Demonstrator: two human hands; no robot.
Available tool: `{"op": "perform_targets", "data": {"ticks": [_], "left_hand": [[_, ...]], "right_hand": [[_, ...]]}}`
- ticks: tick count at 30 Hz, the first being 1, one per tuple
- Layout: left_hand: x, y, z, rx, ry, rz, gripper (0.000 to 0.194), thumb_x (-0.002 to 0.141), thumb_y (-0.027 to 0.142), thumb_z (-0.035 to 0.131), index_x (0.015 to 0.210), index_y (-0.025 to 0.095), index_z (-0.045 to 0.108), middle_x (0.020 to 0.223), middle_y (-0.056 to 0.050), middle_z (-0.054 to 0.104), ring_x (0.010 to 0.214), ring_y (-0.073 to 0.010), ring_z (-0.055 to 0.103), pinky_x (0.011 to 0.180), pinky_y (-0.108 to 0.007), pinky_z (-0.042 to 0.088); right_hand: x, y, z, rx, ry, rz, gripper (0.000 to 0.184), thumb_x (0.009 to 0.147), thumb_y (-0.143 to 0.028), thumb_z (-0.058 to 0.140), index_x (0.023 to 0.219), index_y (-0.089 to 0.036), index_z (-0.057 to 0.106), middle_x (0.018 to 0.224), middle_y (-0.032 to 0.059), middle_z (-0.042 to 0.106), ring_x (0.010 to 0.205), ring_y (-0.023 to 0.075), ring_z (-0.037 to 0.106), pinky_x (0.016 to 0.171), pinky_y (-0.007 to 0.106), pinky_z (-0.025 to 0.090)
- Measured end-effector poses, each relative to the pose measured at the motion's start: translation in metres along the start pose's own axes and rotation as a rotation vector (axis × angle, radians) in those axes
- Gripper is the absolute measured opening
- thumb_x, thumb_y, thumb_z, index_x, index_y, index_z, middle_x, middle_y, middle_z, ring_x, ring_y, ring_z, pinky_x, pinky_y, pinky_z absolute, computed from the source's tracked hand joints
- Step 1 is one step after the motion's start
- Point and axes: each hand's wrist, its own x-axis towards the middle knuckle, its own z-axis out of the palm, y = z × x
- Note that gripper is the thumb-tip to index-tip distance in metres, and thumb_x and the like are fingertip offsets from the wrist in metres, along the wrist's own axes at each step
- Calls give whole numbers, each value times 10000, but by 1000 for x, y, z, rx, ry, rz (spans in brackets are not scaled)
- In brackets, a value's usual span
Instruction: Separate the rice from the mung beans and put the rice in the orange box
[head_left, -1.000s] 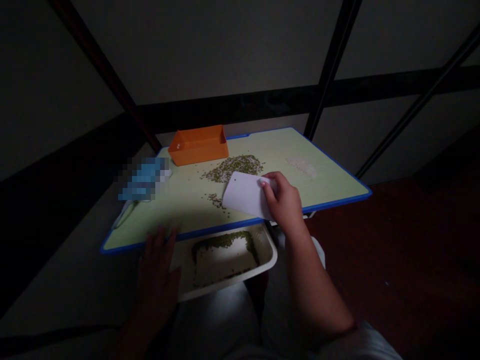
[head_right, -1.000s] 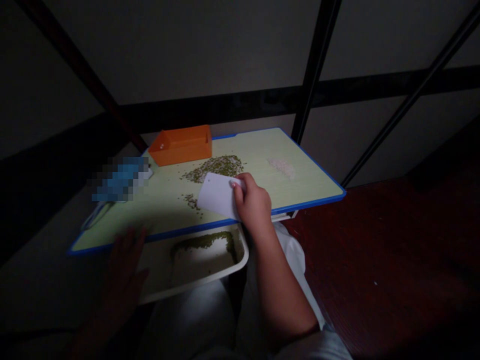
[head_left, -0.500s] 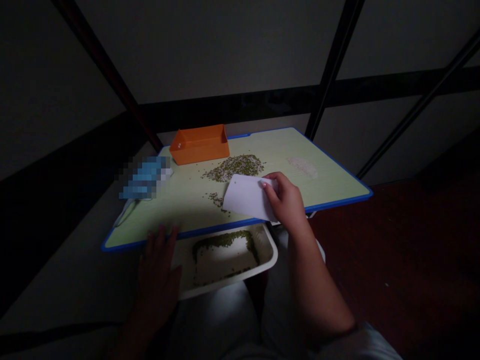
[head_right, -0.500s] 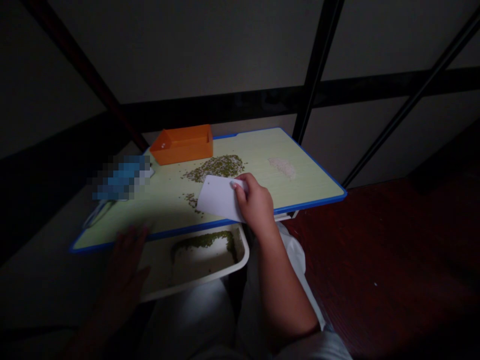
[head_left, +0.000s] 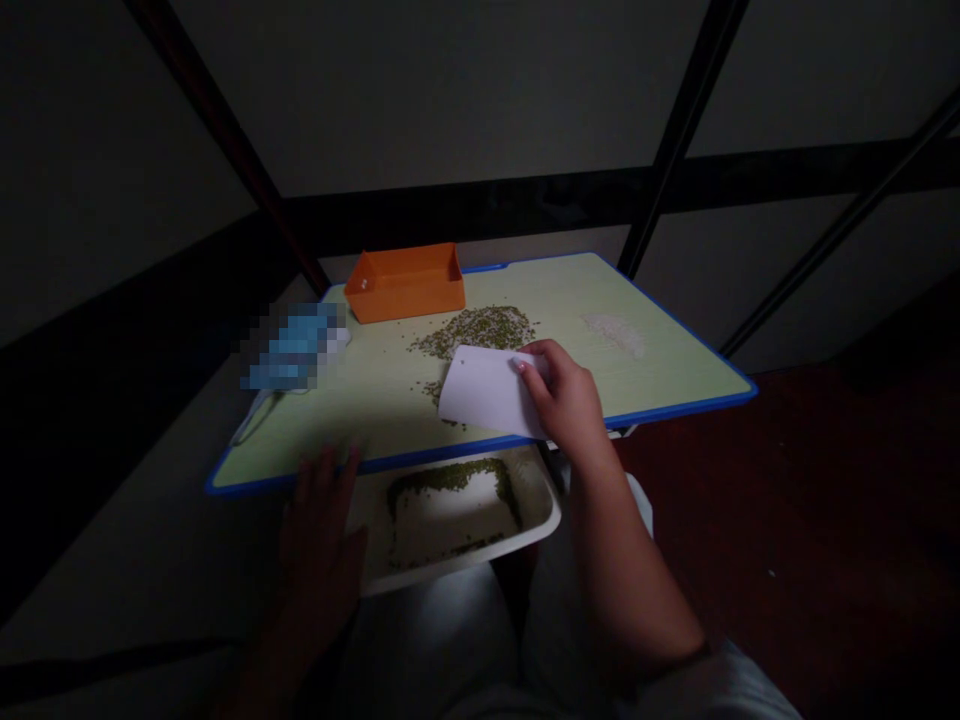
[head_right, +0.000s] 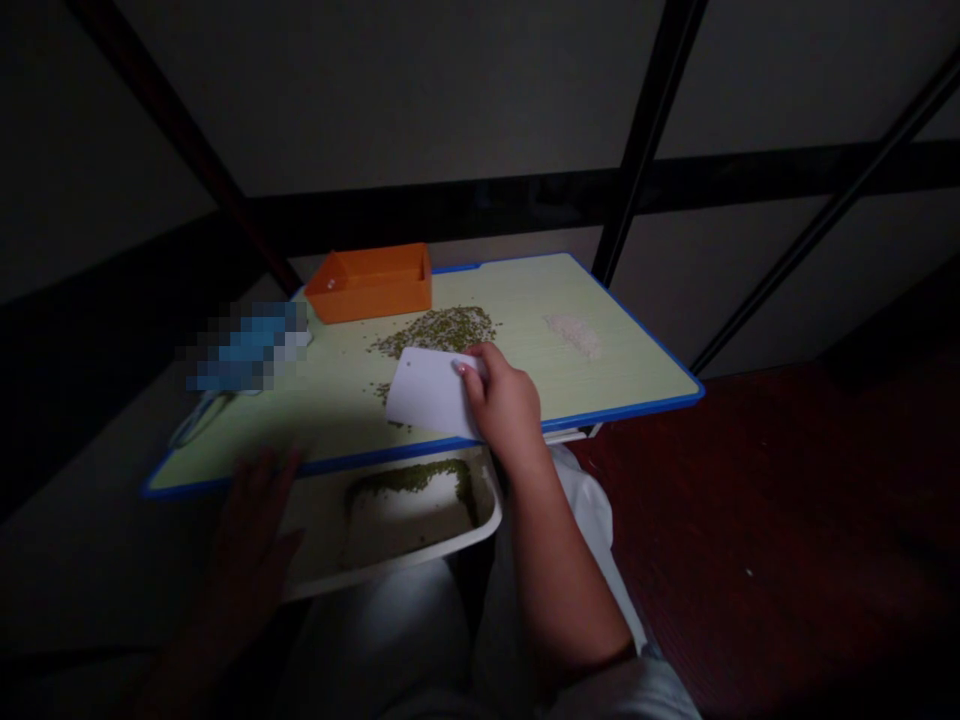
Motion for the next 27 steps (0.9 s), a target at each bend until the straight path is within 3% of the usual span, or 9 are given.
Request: {"op": "perform_targets", "data": {"ticks": [12,20,23,27], "left_hand": [[-1,2,0,-12,-9,-4,628,933,274,305,1467,489,54,1627,19,97,1511,-269,68,1180,-686,245],[0,0,2,-18,11,-3,610,937,280,300,1464,495,83,1624,26,122,1510,-254,92,1196,-661,239],[0,-1,2,-18,-2,-8,613,933,286,308,1468,487,84,1624,23,120,1510,-261,87,1188,-675,243],[1,1,-1,-22,-29,-15,625,929,280,304,1473,474,66,1625,12,110,1512,-268,69,1172,-693,263]], "right_hand": [[1,-1,2,66,-129,-18,228,871,-369,551,1002,-209,647,655,9,590,540,138,413,567,259,297],[-5,-7,5,131,-219,-83,212,881,-388,551,977,-223,643,749,20,650,633,152,513,604,256,347],[-4,-5,2,169,-154,-98,210,878,-382,554,983,-223,642,768,13,659,595,132,491,581,248,354],[0,7,-10,176,94,-46,198,874,-364,543,970,-220,639,744,6,647,555,121,470,540,246,347]]}}
